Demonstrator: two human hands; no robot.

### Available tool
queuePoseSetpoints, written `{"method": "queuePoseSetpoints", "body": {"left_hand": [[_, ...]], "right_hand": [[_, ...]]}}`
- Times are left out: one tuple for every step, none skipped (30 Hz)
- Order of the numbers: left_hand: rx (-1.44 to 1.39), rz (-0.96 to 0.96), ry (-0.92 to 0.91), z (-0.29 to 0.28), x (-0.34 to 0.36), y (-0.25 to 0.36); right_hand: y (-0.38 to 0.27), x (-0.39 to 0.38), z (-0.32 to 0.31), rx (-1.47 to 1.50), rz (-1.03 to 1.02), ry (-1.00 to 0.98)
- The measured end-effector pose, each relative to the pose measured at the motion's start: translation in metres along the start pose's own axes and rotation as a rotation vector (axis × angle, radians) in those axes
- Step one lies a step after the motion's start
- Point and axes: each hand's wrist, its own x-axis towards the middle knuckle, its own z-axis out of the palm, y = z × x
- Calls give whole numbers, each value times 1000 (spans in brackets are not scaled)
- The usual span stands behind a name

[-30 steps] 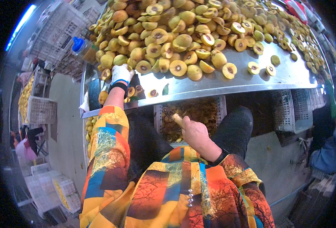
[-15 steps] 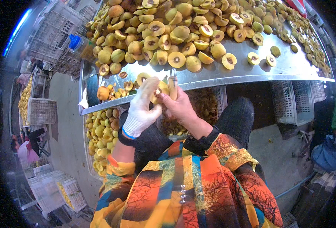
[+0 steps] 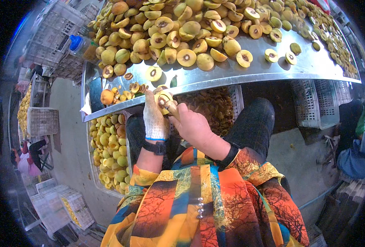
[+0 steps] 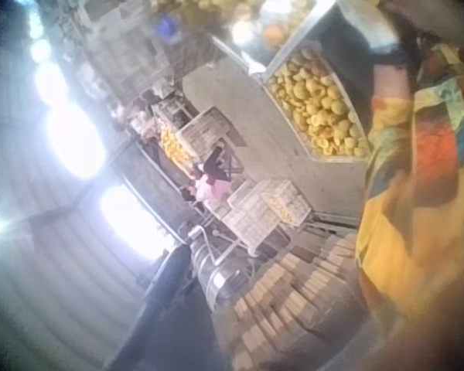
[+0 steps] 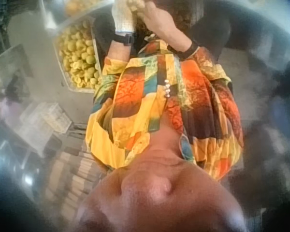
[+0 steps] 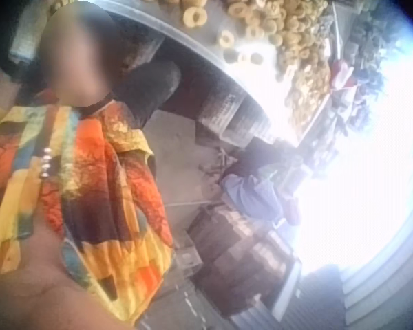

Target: The person sits at a metal table and repeatedly picks up yellow fruit, cuts them in half with a knife, and removes the pits by hand. The pitted halves are placed on the table surface while the pits are discarded into a container below.

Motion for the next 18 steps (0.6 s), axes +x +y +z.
{"method": "queuePoseSetpoints", "body": {"left_hand": [[-2, -10, -3, 4, -4, 4], [20, 18, 6, 5, -5, 3], [42, 48, 16, 5, -6, 2], [64, 78, 25, 5, -7, 1], [97, 115, 32, 7, -9, 1], [129, 151, 39, 9, -13, 2], [161, 187, 47, 11, -15, 4], [174, 189, 53, 12, -16, 5], [188, 192, 61, 11, -17, 6], [201, 194, 69, 11, -18, 6], [230, 186, 65, 8, -18, 7], [257, 176, 57, 6, -15, 9], [283, 166, 48, 4, -12, 11], [313, 99, 4, 0, -8, 14], [343, 32, -39, -5, -4, 18], [372, -35, -83, -7, -2, 22], [441, -49, -128, -6, -1, 26], [456, -57, -141, -7, 0, 26]], "right_hand": [[-1, -1, 0, -17, -5, 0], [0, -1, 0, -10, -9, -2], [2, -1, 3, -4, -15, -4], [4, -1, 4, 3, -21, -5], [3, -2, 5, -5, -7, -13], [2, -3, 6, -14, 7, -21], [1, -3, 6, -23, 22, -30], [0, -4, 5, -26, 32, -52], [-3, -5, 4, -29, 41, -76], [-4, -6, 3, -32, 50, -100], [-5, -7, 3, -25, 20, -108], [-4, -9, 2, -20, -7, -113], [-4, -10, 2, -15, -34, -118], [-2, -10, 1, 11, -60, -129], [0, -10, 2, 38, -87, -141], [2, -9, 2, 65, -113, -154], [3, -9, 1, 60, -112, -165], [4, -8, 1, 57, -114, -178]]}}
